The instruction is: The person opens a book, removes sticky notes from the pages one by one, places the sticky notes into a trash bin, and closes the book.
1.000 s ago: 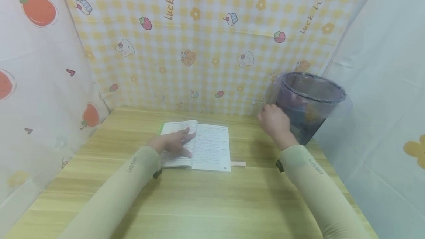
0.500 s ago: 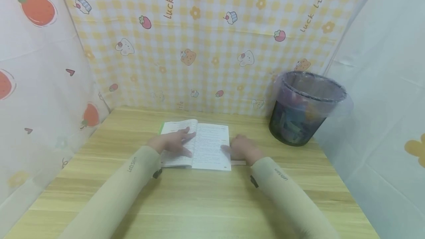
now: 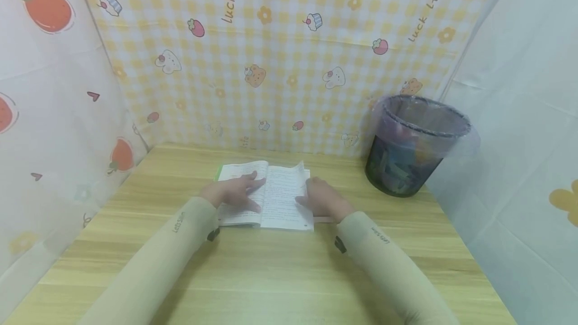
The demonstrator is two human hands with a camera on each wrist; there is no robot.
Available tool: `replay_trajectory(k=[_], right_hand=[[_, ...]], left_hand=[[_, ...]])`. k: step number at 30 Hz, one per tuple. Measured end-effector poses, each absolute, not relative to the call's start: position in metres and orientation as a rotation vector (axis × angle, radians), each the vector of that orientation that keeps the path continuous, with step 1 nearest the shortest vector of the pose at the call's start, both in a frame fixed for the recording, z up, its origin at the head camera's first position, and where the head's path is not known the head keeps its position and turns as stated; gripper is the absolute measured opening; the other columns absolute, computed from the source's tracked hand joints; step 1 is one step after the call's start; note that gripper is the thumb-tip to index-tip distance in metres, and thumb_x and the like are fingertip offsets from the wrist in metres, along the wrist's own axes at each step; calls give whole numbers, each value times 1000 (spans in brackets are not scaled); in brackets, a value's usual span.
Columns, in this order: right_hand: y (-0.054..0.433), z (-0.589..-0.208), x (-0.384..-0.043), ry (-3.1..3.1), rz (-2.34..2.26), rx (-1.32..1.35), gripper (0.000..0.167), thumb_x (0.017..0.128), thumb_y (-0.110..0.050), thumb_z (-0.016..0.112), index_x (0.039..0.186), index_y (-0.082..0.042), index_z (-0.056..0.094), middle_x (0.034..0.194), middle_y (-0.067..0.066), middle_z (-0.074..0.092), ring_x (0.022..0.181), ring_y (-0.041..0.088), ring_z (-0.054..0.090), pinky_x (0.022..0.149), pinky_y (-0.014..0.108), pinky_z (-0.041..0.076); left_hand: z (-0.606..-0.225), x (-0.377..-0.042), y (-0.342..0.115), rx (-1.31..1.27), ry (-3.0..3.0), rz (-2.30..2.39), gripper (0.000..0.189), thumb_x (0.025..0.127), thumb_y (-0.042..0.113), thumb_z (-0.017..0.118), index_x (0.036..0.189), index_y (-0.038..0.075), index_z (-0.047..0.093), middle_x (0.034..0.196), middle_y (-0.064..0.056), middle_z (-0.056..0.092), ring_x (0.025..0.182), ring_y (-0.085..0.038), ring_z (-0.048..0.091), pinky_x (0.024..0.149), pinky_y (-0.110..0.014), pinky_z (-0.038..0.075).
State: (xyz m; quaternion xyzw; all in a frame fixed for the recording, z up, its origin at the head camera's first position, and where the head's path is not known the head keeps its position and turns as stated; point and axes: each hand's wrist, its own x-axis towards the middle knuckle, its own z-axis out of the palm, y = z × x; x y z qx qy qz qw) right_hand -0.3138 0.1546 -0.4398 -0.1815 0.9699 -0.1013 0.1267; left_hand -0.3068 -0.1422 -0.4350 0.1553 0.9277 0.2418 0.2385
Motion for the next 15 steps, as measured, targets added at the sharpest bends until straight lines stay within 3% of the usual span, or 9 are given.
replay_trajectory(k=[4,8,12,15], right_hand=[[149,-429,-312,2802,-523,-596,69,113,-44,60,160,4,48,159,27,57,146,42,59,122,58,50],[143,-423,-309,2720,-787,-626,62,115,-48,53,160,-5,51,146,17,68,130,32,69,109,51,59],[139,-424,-305,2533,-1124,-593,62,119,-52,34,157,-7,55,131,15,73,113,24,73,98,44,62],[135,-429,-305,2352,-1393,-535,71,121,-49,18,154,1,56,132,22,73,113,29,74,102,49,62]], left_hand=[[-434,-306,-142,419,2544,658,104,91,48,87,175,30,28,187,-6,-1,172,-42,0,137,-70,7],[-432,-304,-141,415,2538,667,104,91,48,88,175,31,29,187,-6,-2,172,-42,-1,137,-70,6],[-433,-304,-140,425,2536,668,105,90,48,87,175,31,28,187,-7,-1,172,-42,0,137,-68,6],[-435,-305,-140,430,2536,668,105,90,48,87,175,31,28,187,-7,-2,173,-40,0,138,-66,6]])
